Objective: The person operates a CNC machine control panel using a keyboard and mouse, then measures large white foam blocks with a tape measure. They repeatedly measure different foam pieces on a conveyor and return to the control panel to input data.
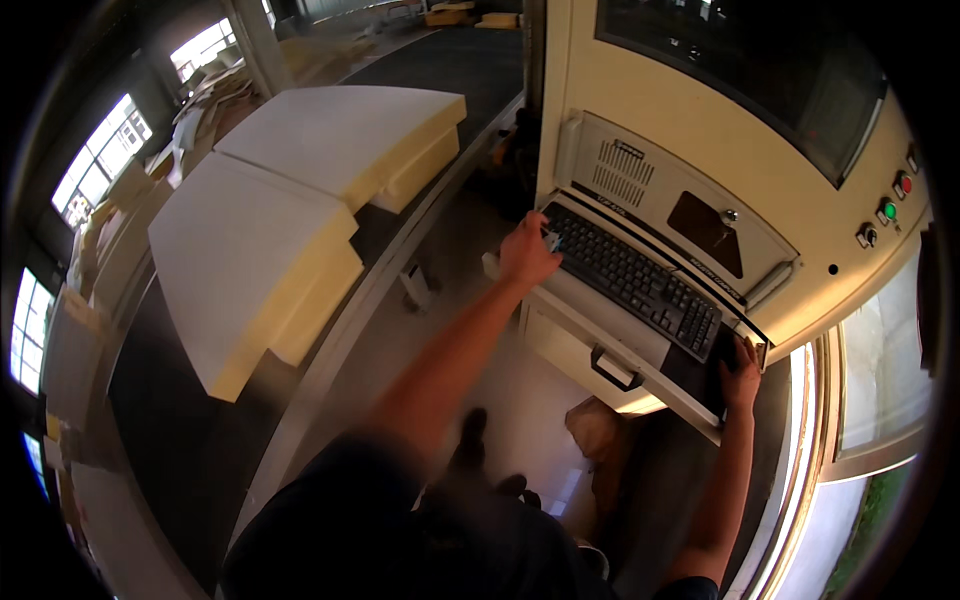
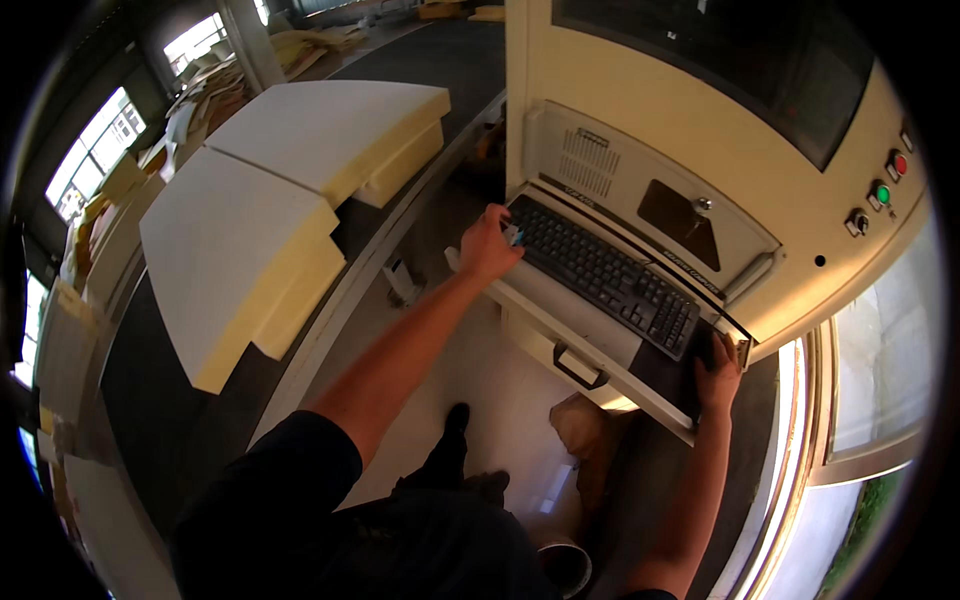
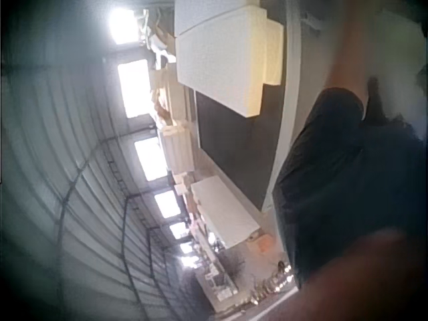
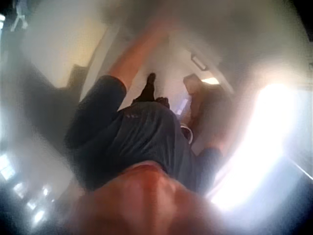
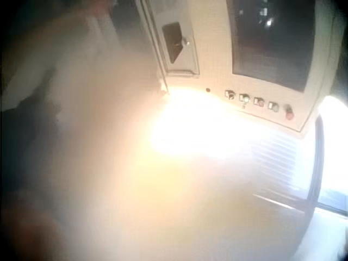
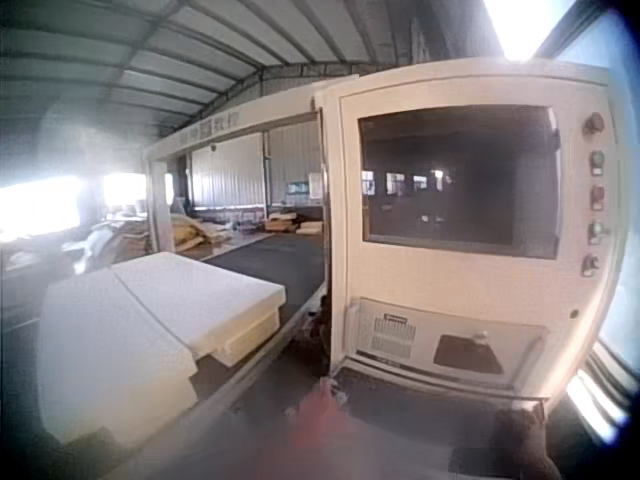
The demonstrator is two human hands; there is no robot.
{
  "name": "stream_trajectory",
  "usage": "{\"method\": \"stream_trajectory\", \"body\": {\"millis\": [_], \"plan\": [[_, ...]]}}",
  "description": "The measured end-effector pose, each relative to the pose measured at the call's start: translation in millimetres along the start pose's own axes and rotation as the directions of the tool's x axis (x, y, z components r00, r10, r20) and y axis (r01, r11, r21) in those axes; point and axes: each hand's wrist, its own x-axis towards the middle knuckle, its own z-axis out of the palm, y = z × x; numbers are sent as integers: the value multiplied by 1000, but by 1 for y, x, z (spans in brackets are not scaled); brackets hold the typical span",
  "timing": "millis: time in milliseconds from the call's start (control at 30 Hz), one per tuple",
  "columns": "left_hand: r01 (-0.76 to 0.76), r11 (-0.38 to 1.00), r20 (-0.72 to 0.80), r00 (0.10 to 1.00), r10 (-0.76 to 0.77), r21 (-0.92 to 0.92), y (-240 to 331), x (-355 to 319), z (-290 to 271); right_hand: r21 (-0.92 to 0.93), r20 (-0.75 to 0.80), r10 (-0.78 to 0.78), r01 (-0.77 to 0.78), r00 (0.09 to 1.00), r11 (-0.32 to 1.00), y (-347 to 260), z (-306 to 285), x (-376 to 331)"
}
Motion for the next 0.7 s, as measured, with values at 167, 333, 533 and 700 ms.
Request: {"method": "stream_trajectory", "body": {"millis": [167, 333, 533, 700], "plan": [[-67, 998, -40, 997, 67, 20, -1, 1, -1, -16, 23, 21, -21, 1000, 1000, -2, -1, 4], [-71, 997, -65, 995, 72, 11, -3, 3, 4, -60, 37, 33, -31, 999, 998, -2, -1, 4], [-52, 999, -75, 996, 52, -1, -3, 4, 2, -39, 44, 74, -72, 996, 997, -9, -1, 6], [-82, 996, -137, 987, 77, -27, -6, 3, 8, -39, 47, 63, -61, 997, 997, -6, -1, 5]]}}
